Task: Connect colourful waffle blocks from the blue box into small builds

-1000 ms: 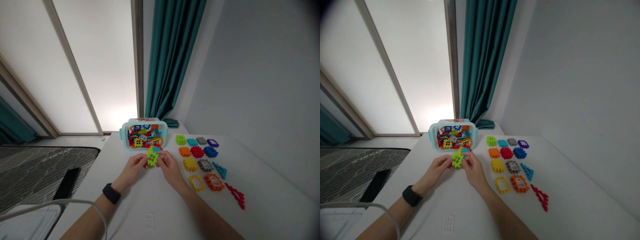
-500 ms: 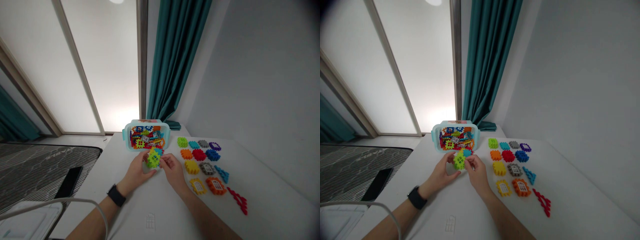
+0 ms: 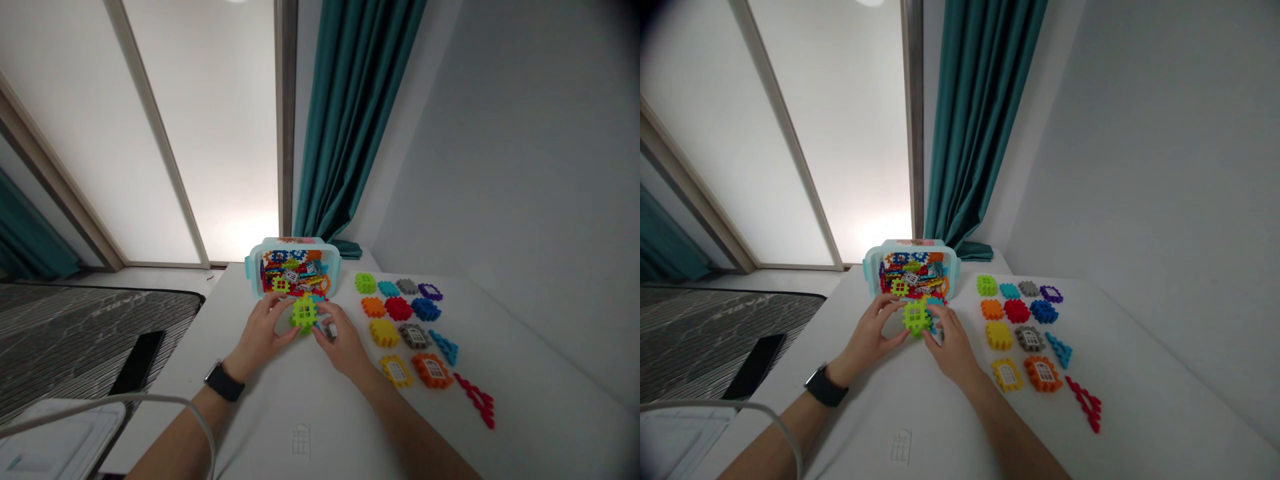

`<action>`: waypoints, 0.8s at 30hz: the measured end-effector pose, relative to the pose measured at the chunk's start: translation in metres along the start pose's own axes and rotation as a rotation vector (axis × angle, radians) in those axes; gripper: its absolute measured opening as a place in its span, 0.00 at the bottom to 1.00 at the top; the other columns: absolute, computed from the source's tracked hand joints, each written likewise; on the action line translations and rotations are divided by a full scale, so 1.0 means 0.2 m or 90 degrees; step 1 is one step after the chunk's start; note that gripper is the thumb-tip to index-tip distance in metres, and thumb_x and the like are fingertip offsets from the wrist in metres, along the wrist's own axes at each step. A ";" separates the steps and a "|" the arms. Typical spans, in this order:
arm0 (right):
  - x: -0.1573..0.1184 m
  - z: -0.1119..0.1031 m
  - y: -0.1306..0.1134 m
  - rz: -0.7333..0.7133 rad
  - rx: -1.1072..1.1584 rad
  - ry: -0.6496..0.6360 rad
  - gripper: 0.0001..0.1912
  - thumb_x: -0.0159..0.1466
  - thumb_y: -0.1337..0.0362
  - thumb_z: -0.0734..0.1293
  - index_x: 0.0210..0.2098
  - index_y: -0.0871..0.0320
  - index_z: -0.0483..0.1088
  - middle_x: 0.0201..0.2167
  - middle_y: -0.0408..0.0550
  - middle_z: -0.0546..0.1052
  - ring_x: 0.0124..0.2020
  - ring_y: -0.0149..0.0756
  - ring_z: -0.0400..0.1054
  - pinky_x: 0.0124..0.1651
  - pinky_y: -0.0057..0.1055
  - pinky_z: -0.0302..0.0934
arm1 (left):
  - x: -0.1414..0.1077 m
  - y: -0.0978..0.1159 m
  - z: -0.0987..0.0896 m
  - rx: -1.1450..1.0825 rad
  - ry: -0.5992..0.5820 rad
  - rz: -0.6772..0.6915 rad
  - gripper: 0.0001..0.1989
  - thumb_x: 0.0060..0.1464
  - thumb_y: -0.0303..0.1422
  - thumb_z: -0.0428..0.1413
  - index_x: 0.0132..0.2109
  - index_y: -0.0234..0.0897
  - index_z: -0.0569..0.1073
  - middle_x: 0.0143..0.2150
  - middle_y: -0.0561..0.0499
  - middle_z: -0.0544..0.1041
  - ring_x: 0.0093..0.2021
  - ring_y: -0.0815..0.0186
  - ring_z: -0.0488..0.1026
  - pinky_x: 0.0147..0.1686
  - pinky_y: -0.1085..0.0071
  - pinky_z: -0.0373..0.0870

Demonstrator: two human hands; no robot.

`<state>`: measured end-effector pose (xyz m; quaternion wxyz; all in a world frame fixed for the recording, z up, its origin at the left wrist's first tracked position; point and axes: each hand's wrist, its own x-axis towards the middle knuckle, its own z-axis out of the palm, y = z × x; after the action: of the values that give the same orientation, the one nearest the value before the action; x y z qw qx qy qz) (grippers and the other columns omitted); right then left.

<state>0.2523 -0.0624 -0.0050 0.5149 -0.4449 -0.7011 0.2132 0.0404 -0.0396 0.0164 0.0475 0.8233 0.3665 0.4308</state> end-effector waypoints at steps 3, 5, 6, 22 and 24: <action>0.00 -0.02 0.00 -0.075 -0.052 -0.032 0.25 0.63 0.66 0.67 0.60 0.50 0.64 0.57 0.54 0.72 0.50 0.44 0.71 0.50 0.43 0.69 | 0.00 0.00 -0.01 -0.015 -0.011 0.014 0.23 0.55 0.35 0.62 0.57 0.42 0.69 0.54 0.41 0.70 0.54 0.55 0.71 0.53 0.57 0.72; 0.00 -0.03 0.00 -0.107 -0.068 -0.042 0.25 0.64 0.66 0.66 0.61 0.50 0.64 0.57 0.54 0.72 0.53 0.45 0.70 0.52 0.45 0.69 | -0.01 0.00 0.00 -0.023 -0.012 0.015 0.24 0.55 0.35 0.62 0.58 0.41 0.69 0.54 0.41 0.70 0.54 0.55 0.71 0.53 0.57 0.72; 0.00 -0.03 0.00 -0.120 -0.074 -0.044 0.25 0.64 0.66 0.66 0.61 0.50 0.64 0.58 0.54 0.71 0.54 0.45 0.69 0.53 0.45 0.69 | -0.01 0.01 0.00 -0.025 -0.011 0.015 0.24 0.55 0.35 0.62 0.58 0.41 0.69 0.54 0.41 0.70 0.54 0.55 0.71 0.53 0.57 0.71; 0.00 -0.05 -0.02 -0.065 -0.031 -0.040 0.32 0.62 0.65 0.69 0.64 0.48 0.59 0.58 0.54 0.71 0.51 0.44 0.71 0.54 0.45 0.69 | -0.02 0.03 0.02 -0.118 -0.018 -0.035 0.24 0.55 0.33 0.62 0.58 0.42 0.69 0.55 0.41 0.69 0.53 0.54 0.71 0.53 0.54 0.73; 0.00 -0.06 -0.03 -0.068 -0.035 -0.042 0.30 0.62 0.65 0.69 0.63 0.49 0.61 0.58 0.53 0.71 0.52 0.44 0.70 0.54 0.45 0.69 | -0.02 0.02 0.03 -0.127 -0.020 -0.033 0.24 0.55 0.33 0.62 0.58 0.42 0.69 0.55 0.41 0.69 0.53 0.55 0.71 0.52 0.55 0.73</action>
<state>0.2604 -0.0671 0.0039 0.4899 -0.4138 -0.7458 0.1803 0.0457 -0.0444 0.0124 0.1458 0.8114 0.3423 0.4507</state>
